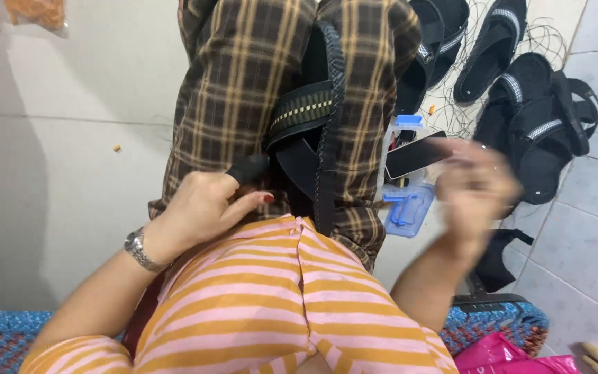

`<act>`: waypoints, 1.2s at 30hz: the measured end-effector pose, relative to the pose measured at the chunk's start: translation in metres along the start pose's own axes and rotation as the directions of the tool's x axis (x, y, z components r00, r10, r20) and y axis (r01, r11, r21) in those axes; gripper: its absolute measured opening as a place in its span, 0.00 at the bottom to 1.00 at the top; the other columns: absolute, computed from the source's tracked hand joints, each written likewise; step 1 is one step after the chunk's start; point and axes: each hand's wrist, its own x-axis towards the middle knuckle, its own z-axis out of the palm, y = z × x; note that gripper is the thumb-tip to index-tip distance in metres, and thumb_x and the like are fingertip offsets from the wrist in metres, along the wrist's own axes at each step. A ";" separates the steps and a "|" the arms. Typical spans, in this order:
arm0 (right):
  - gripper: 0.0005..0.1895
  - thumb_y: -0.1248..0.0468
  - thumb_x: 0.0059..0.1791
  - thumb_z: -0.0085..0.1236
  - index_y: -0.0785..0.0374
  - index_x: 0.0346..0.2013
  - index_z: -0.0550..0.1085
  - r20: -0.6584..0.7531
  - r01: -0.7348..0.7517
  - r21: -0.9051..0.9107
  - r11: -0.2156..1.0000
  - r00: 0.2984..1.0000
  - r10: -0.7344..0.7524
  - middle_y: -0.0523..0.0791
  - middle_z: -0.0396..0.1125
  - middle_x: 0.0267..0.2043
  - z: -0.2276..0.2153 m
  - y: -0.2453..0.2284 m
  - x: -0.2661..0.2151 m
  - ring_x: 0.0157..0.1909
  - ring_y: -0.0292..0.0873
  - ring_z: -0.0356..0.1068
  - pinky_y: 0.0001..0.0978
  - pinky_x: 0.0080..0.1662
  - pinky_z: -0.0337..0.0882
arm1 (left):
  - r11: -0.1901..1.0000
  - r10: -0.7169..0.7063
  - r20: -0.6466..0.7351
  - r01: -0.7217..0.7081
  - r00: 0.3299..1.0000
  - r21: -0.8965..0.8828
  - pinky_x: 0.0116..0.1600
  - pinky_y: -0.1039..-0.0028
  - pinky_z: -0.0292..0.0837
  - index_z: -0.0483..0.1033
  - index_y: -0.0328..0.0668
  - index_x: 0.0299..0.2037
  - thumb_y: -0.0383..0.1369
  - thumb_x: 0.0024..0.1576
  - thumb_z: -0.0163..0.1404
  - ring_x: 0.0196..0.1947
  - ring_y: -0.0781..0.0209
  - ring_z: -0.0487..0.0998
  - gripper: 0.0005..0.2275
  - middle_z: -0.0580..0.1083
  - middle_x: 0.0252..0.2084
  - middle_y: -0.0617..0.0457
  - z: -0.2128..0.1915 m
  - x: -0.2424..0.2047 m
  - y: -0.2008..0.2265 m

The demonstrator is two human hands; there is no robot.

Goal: Hand-sewing the sole of a black sandal using a needle and thread while sitting on the floor.

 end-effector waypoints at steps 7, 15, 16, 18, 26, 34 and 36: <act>0.09 0.65 0.45 0.67 0.61 0.39 0.81 0.632 -0.178 0.271 0.946 0.774 -0.035 0.47 0.77 0.33 0.056 -0.061 -0.001 0.36 0.54 0.77 0.39 0.39 0.74 | 0.305 -0.015 0.308 0.298 0.951 -0.905 0.22 0.82 0.65 0.74 0.26 0.56 0.39 0.59 0.52 0.15 0.71 0.66 0.21 0.68 0.15 0.55 0.018 -0.014 -0.009; 0.01 0.66 0.47 0.66 0.57 0.30 0.81 0.473 -0.178 0.317 0.932 0.881 0.008 0.42 0.73 0.22 0.077 -0.093 -0.008 0.24 0.46 0.72 0.32 0.31 0.71 | 0.991 -0.066 0.001 0.066 0.998 0.115 0.27 0.67 0.67 0.63 0.40 0.16 0.45 0.62 0.51 0.22 0.47 0.71 0.24 0.62 0.25 0.52 -0.007 -0.029 -0.013; 0.02 0.66 0.47 0.65 0.56 0.29 0.81 0.463 -0.134 0.326 0.936 0.886 -0.034 0.42 0.73 0.22 0.082 -0.097 -0.008 0.24 0.47 0.72 0.32 0.31 0.71 | 0.995 -0.092 0.077 0.094 0.993 -0.027 0.24 0.68 0.66 0.62 0.40 0.14 0.40 0.61 0.52 0.19 0.45 0.71 0.23 0.63 0.22 0.51 -0.008 -0.035 -0.007; 0.03 0.65 0.48 0.65 0.56 0.29 0.81 0.453 -0.084 0.330 0.940 0.888 -0.080 0.42 0.73 0.22 0.087 -0.102 -0.007 0.25 0.49 0.72 0.33 0.31 0.71 | 0.977 -0.103 0.149 0.128 0.983 -0.169 0.21 0.68 0.65 0.61 0.39 0.13 0.35 0.59 0.52 0.16 0.43 0.70 0.22 0.64 0.19 0.50 -0.003 -0.049 -0.003; 0.01 0.66 0.50 0.62 0.59 0.33 0.79 0.499 -0.002 0.178 0.984 0.862 -0.088 0.49 0.71 0.24 0.061 -0.065 0.002 0.28 0.57 0.72 0.43 0.33 0.71 | 0.319 -0.565 0.589 0.811 0.578 -0.490 0.20 0.76 0.61 0.82 0.35 0.54 0.26 0.54 0.50 0.16 0.66 0.65 0.18 0.71 0.17 0.54 -0.029 -0.088 -0.093; 0.28 0.67 0.47 0.57 0.55 0.62 0.71 0.795 0.447 -0.026 0.894 0.552 -0.253 0.43 0.65 0.37 0.028 -0.095 0.037 0.27 0.43 0.66 0.35 0.28 0.65 | 0.972 -0.138 -0.142 0.162 0.980 0.171 0.78 0.46 0.46 0.45 0.30 0.72 0.52 0.52 0.62 0.74 0.30 0.49 0.48 0.48 0.72 0.28 -0.020 0.014 -0.020; 0.29 0.65 0.47 0.57 0.51 0.64 0.70 0.812 0.514 -0.070 0.855 0.527 -0.251 0.41 0.63 0.34 0.030 -0.096 0.042 0.24 0.41 0.65 0.34 0.23 0.62 | 0.990 -0.079 -0.060 0.085 0.995 0.109 0.83 0.50 0.39 0.38 0.38 0.76 0.59 0.45 0.67 0.80 0.36 0.42 0.58 0.41 0.78 0.35 0.005 0.024 -0.014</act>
